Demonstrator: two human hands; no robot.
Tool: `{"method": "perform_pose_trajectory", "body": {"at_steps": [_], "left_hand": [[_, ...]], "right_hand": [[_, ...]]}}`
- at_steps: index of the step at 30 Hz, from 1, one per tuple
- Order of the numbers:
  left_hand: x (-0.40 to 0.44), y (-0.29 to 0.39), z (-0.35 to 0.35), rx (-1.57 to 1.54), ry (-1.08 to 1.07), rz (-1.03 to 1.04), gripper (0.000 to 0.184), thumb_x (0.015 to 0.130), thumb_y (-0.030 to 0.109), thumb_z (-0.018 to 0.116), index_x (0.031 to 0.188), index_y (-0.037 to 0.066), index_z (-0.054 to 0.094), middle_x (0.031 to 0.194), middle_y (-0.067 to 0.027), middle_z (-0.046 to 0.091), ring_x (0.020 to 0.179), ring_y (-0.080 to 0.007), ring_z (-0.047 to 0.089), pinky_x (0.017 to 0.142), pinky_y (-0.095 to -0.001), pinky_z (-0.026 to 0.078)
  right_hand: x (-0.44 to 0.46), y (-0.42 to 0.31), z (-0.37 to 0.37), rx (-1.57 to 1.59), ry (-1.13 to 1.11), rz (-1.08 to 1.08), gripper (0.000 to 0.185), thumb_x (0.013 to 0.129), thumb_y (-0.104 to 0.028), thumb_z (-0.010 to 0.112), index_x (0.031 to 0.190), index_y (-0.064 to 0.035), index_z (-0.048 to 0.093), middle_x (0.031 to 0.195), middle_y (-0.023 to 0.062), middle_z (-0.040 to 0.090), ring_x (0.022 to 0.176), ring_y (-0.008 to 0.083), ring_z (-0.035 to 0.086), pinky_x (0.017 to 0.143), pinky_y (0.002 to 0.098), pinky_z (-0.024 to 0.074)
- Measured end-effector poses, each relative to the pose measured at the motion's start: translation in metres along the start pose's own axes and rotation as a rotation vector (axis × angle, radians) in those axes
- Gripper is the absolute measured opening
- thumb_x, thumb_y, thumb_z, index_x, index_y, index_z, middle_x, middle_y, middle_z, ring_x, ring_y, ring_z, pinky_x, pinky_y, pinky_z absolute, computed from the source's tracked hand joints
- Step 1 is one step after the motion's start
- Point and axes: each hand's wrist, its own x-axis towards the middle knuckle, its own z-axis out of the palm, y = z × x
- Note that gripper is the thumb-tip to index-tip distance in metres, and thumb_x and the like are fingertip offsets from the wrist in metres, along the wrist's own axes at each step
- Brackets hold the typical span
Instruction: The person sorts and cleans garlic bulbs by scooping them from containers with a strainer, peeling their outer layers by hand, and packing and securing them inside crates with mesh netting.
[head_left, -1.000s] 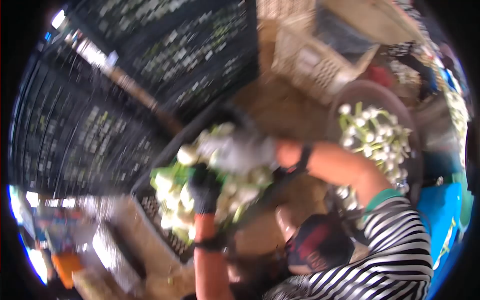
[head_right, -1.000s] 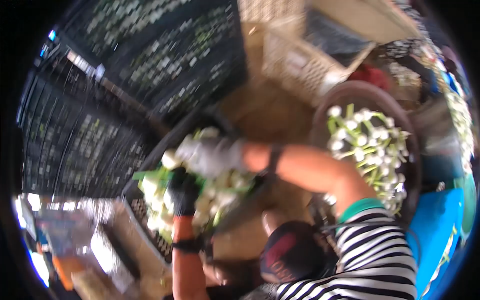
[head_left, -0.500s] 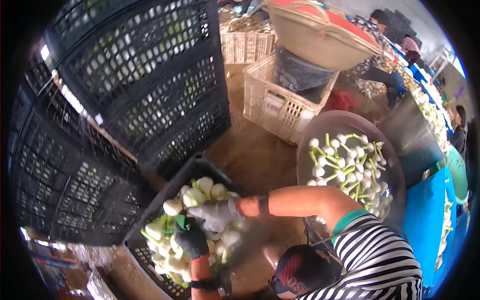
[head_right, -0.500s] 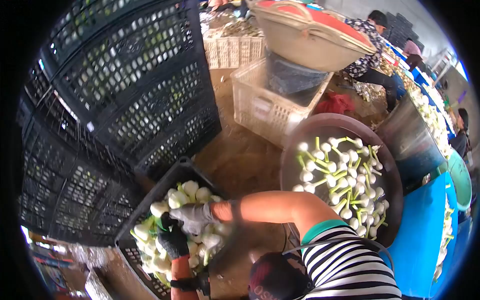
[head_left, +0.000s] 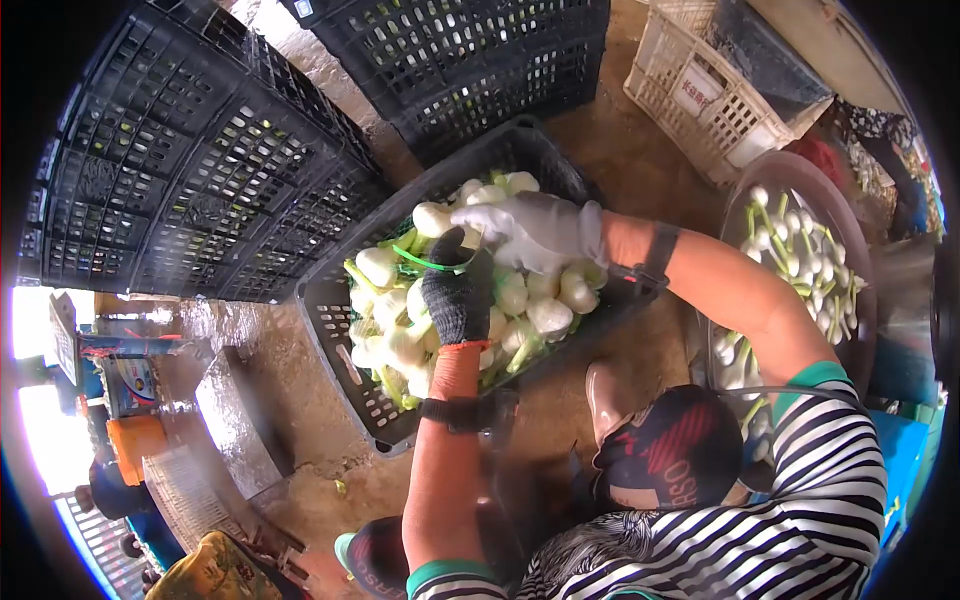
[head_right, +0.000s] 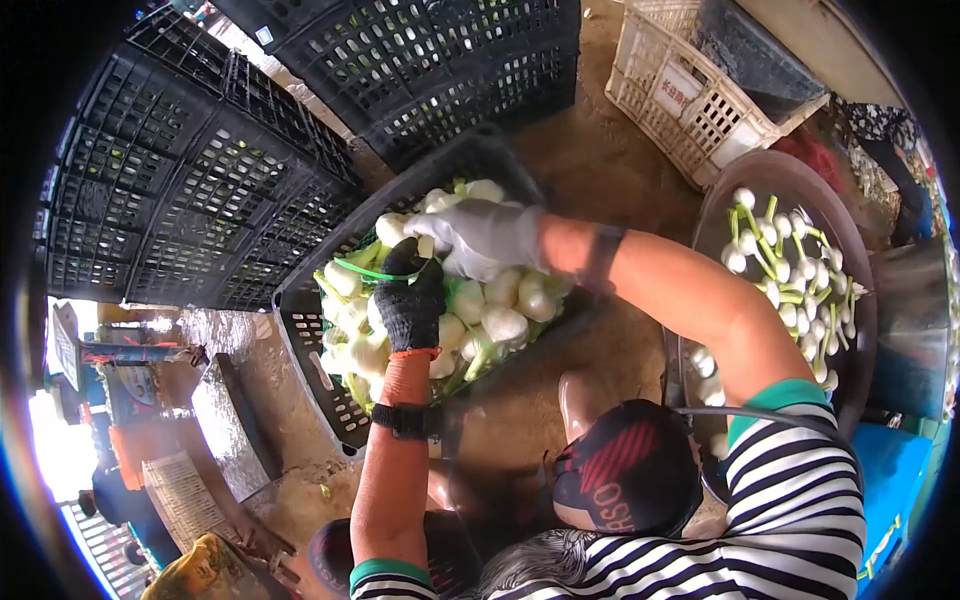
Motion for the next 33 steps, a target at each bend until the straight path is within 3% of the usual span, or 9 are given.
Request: {"method": "perform_pose_trajectory", "body": {"at_steps": [3, 9, 12, 16, 18, 24, 28, 30, 33], "left_hand": [[0.002, 0.001, -0.007, 0.09, -0.124, -0.111, 0.025, 0.077, 0.007, 0.067, 0.1, 0.003, 0.061, 0.082, -0.0039, 0.062, 0.059, -0.0108, 0.055, 0.055, -0.0239, 0.046], [-0.003, 0.018, -0.012, -0.139, -0.11, -0.357, 0.017, 0.084, 0.02, 0.063, 0.086, 0.003, 0.064, 0.07, -0.0076, 0.063, 0.05, -0.0129, 0.057, 0.044, -0.0278, 0.042], [0.002, 0.015, -0.017, 0.266, -0.092, 0.001, 0.02, 0.084, 0.022, 0.062, 0.079, 0.003, 0.063, 0.067, -0.0071, 0.062, 0.048, -0.015, 0.056, 0.044, -0.0287, 0.042], [0.027, -0.002, -0.049, 1.417, -0.103, 1.139, 0.014, 0.081, 0.021, 0.055, 0.087, 0.009, 0.06, 0.079, -0.0074, 0.059, 0.056, -0.0215, 0.057, 0.046, -0.035, 0.042], [0.033, 0.018, -0.065, 1.64, -0.308, 0.822, 0.009, 0.079, 0.019, 0.05, 0.077, 0.012, 0.056, 0.075, -0.0077, 0.056, 0.062, -0.0266, 0.059, 0.051, -0.0421, 0.045], [0.037, 0.048, -0.092, 1.791, -0.471, 0.975, 0.011, 0.077, 0.018, 0.05, 0.073, 0.012, 0.058, 0.069, -0.0069, 0.056, 0.058, -0.027, 0.059, 0.05, -0.0426, 0.045], [0.048, 0.029, -0.11, 1.607, -0.558, 0.895, 0.011, 0.074, 0.018, 0.052, 0.067, 0.013, 0.058, 0.064, -0.0073, 0.056, 0.058, -0.027, 0.057, 0.049, -0.0425, 0.042], [0.05, 0.008, -0.121, 1.567, -0.489, 1.148, 0.005, 0.07, 0.013, 0.054, 0.067, 0.014, 0.057, 0.065, -0.0065, 0.057, 0.065, -0.0252, 0.058, 0.052, -0.0419, 0.043], [0.063, 0.004, -0.119, 1.142, -0.493, 0.891, 0.007, 0.073, 0.017, 0.064, 0.077, 0.012, 0.061, 0.064, -0.0076, 0.056, 0.066, -0.0283, 0.057, 0.055, -0.0411, 0.044]], "right_hand": [[-0.002, -0.013, -0.004, 0.37, 0.057, 0.245, 0.051, 0.081, -0.004, 0.054, 0.13, -0.0112, 0.042, 0.084, 0.0053, 0.054, 0.071, 0.0112, 0.051, 0.065, 0.0254, 0.0424], [-0.026, -0.029, -0.006, -0.332, 0.064, 0.091, 0.026, 0.083, -0.014, 0.049, 0.106, -0.0068, 0.056, 0.076, 0.0088, 0.06, 0.07, 0.0226, 0.06, 0.064, 0.0346, 0.0459], [-0.036, -0.045, -0.002, -0.746, -0.131, 0.125, 0.025, 0.081, -0.015, 0.048, 0.1, -0.005, 0.06, 0.083, 0.0152, 0.063, 0.078, 0.0307, 0.062, 0.07, 0.0406, 0.0466], [-0.041, -0.05, 0.001, -0.912, -0.343, 0.135, 0.026, 0.076, -0.014, 0.053, 0.099, -0.0044, 0.06, 0.087, 0.0164, 0.064, 0.08, 0.0321, 0.063, 0.07, 0.0411, 0.0468], [-0.043, -0.042, -0.001, -0.86, -0.334, 0.111, 0.026, 0.074, -0.014, 0.054, 0.097, -0.0042, 0.06, 0.086, 0.0164, 0.064, 0.08, 0.0325, 0.063, 0.071, 0.0412, 0.0469], [-0.043, -0.033, 0.005, -0.908, -0.351, -0.018, 0.019, 0.07, -0.015, 0.06, 0.086, -0.0054, 0.063, 0.08, 0.017, 0.064, 0.075, 0.0331, 0.062, 0.067, 0.0415, 0.0482], [-0.043, -0.038, 0.01, -0.806, -0.323, 0.016, 0.013, 0.068, -0.014, 0.061, 0.076, -0.0049, 0.065, 0.075, 0.0162, 0.064, 0.072, 0.0327, 0.063, 0.063, 0.042, 0.0488], [-0.047, -0.025, 0.011, -0.87, -0.236, -0.177, 0.015, 0.064, -0.015, 0.064, 0.075, -0.0045, 0.062, 0.074, 0.0146, 0.063, 0.071, 0.0324, 0.062, 0.062, 0.0415, 0.0487], [-0.059, 0.0, 0.001, -0.726, -0.188, -0.106, 0.022, 0.066, -0.014, 0.064, 0.084, -0.0019, 0.064, 0.081, 0.0155, 0.064, 0.077, 0.0324, 0.062, 0.065, 0.041, 0.0494]]}}
